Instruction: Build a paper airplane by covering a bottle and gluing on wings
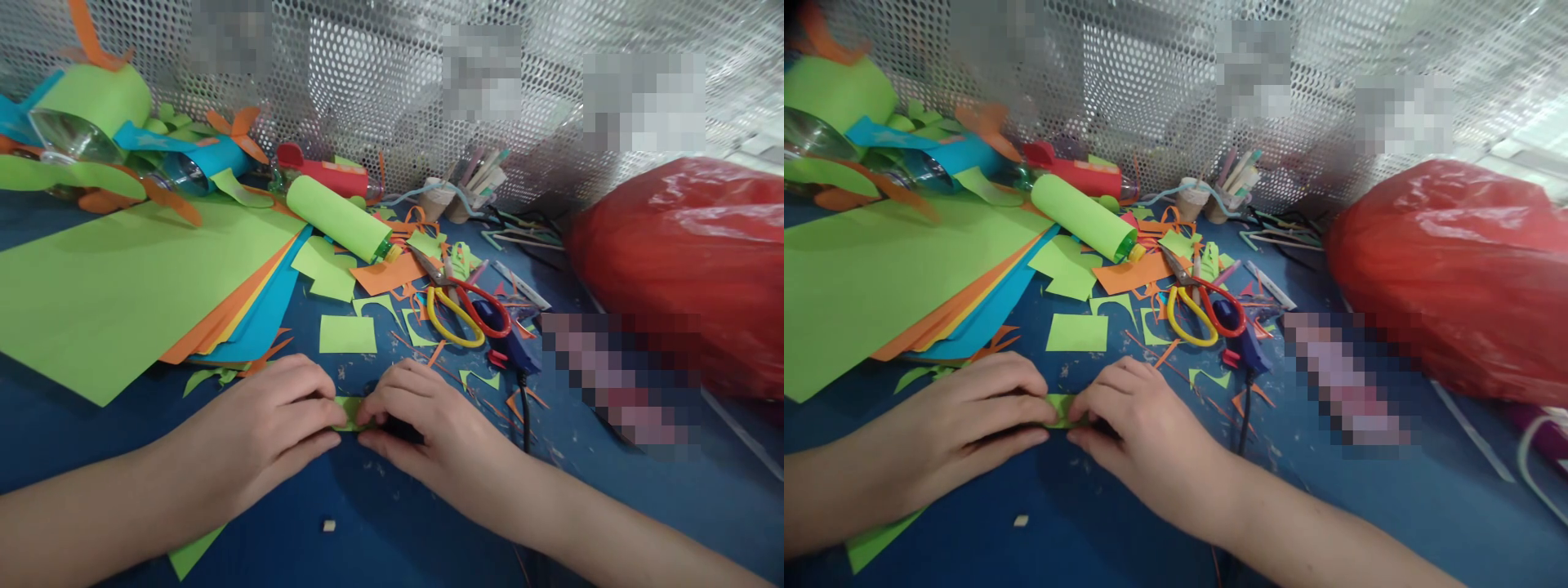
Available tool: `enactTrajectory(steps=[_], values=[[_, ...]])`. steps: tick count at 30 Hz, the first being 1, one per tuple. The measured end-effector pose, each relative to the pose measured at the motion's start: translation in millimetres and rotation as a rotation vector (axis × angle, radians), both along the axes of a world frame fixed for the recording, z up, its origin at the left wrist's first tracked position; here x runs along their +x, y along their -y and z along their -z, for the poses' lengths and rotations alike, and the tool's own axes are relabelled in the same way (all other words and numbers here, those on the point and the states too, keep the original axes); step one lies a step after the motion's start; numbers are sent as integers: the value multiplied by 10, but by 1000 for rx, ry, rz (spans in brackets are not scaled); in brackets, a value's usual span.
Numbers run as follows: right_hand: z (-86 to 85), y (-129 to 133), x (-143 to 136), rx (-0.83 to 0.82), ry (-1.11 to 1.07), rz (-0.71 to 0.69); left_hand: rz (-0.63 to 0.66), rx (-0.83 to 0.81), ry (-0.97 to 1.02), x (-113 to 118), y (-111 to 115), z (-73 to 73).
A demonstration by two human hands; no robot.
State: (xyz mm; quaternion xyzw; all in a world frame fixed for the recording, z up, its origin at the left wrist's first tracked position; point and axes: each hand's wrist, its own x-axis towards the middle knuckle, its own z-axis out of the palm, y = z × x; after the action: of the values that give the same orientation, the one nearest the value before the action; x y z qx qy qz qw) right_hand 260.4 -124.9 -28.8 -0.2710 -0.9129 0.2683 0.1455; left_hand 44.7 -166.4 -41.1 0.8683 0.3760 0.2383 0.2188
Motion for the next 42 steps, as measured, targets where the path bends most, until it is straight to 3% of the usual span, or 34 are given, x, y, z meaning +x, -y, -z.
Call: enactTrajectory(steps=[10,15,19,32,42], values=[[6,13,4,182,38,-69,71,156,-102,-27,15,37],[5,17,-9,157,54,5,-9,170,-86,-27,23,65],[12,16,-15,126,37,38,50,108,-53,-33,5,37],[5,-27,31,122,-11,-29,-30,46,-3,-28,-5,26],[16,-26,32,131,2,-2,-9,89,-45,-26,-29,47]])
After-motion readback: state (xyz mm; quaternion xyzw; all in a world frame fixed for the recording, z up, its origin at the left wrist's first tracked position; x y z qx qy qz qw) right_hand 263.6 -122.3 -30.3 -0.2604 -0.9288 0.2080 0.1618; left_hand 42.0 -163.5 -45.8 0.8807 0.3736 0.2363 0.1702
